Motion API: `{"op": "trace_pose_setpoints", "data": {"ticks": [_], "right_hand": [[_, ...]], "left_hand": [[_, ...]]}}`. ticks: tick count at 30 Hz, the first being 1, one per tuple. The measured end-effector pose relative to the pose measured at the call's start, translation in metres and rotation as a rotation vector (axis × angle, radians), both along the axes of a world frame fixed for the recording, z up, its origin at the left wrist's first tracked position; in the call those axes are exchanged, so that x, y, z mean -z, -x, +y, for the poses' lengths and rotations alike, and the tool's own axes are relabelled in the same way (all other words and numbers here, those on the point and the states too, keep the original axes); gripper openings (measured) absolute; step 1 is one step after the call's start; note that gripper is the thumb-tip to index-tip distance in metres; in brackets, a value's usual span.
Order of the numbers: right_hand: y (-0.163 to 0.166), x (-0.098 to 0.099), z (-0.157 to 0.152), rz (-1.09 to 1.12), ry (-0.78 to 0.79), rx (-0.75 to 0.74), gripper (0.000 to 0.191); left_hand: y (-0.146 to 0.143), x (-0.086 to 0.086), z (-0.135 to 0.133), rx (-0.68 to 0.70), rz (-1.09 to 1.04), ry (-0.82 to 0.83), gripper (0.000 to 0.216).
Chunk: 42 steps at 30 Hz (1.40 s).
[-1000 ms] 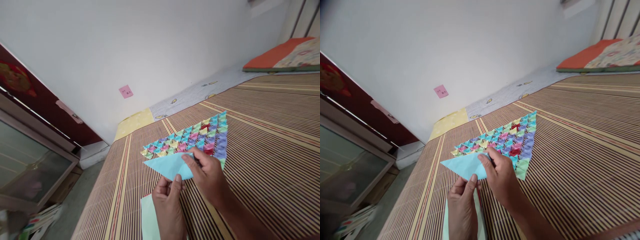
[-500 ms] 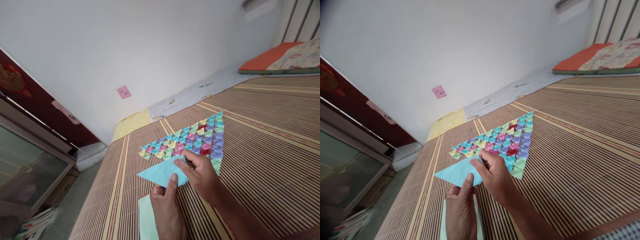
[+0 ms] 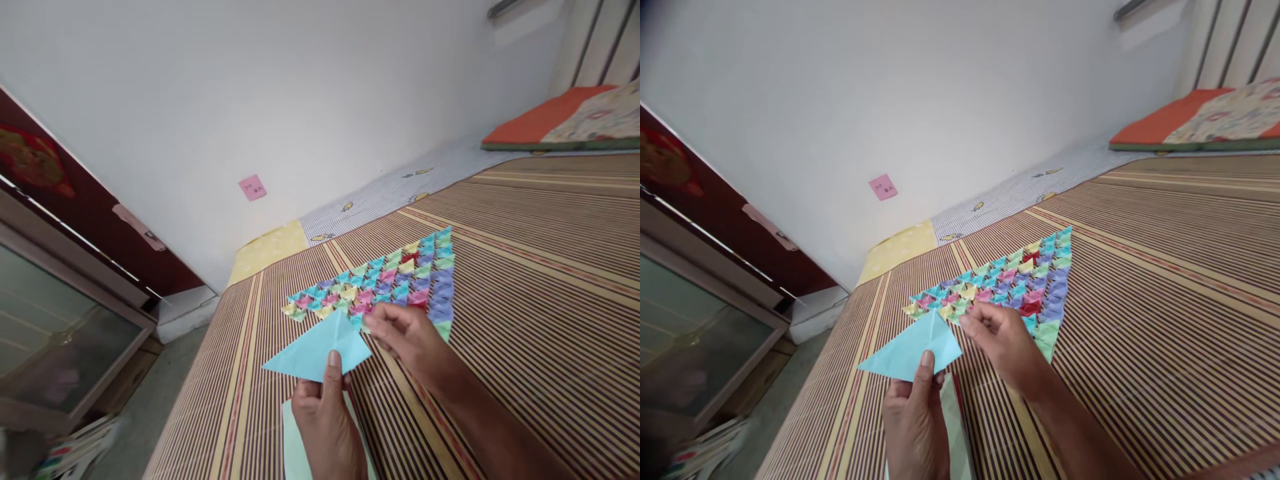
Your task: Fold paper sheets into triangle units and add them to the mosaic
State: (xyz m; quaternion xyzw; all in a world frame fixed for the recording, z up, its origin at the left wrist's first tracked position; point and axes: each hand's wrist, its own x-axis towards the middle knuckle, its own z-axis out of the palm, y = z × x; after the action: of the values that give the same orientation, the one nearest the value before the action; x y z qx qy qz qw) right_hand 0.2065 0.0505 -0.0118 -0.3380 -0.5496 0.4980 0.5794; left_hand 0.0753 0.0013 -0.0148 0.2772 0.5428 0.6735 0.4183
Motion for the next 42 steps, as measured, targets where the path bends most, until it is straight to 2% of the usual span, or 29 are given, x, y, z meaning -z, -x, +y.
{"op": "trace_pose_setpoints", "data": {"ticks": [1,4,6,9,13,16,20,25,26,30,32,37,39,42], "right_hand": [[-0.004,-0.001,0.001,0.022,0.006,0.007,0.04],[-0.009,-0.005,0.003,0.037,0.016,-0.092,0.033],[-0.008,-0.005,0.002,0.04,0.024,-0.115,0.034],[-0.004,-0.004,0.0,0.022,0.014,-0.062,0.038],[-0.001,-0.004,-0.002,-0.027,-0.031,0.028,0.034],[0.001,-0.004,-0.005,-0.016,-0.037,0.04,0.032],[-0.002,-0.004,-0.004,0.001,-0.04,0.038,0.029],[-0.021,-0.01,0.001,0.045,0.015,0.208,0.029],[-0.023,-0.011,0.002,0.024,0.036,0.186,0.028],[-0.021,-0.007,0.0,-0.069,0.136,-0.108,0.027],[-0.016,-0.004,-0.002,-0.063,0.161,-0.167,0.028],[-0.015,-0.006,-0.001,-0.059,0.135,-0.091,0.032],[-0.018,-0.007,0.0,-0.067,0.11,-0.037,0.032],[-0.021,-0.008,0.002,-0.054,0.06,0.057,0.028]], "left_hand": [[0.0,-0.001,0.0,0.007,-0.005,0.0,0.036],[-0.002,-0.003,0.0,0.065,-0.019,0.005,0.038],[-0.002,-0.003,-0.001,0.111,-0.007,0.006,0.037],[0.0,-0.003,-0.001,0.152,0.04,-0.005,0.032],[0.004,-0.001,0.002,0.206,0.037,0.006,0.034],[0.003,0.001,0.002,0.23,0.013,0.004,0.034],[0.001,0.004,0.001,0.21,0.05,0.01,0.031],[0.009,0.006,-0.002,0.165,0.106,0.04,0.032],[0.01,0.006,-0.002,0.163,0.114,0.039,0.033],[0.011,0.005,-0.002,0.21,0.113,0.015,0.034],[0.01,0.004,-0.002,0.245,0.122,0.005,0.033],[0.017,0.0,-0.001,0.342,0.139,-0.08,0.026],[0.023,0.0,0.001,0.304,0.159,-0.111,0.023],[0.029,0.004,0.006,0.191,0.094,-0.134,0.028]]}}
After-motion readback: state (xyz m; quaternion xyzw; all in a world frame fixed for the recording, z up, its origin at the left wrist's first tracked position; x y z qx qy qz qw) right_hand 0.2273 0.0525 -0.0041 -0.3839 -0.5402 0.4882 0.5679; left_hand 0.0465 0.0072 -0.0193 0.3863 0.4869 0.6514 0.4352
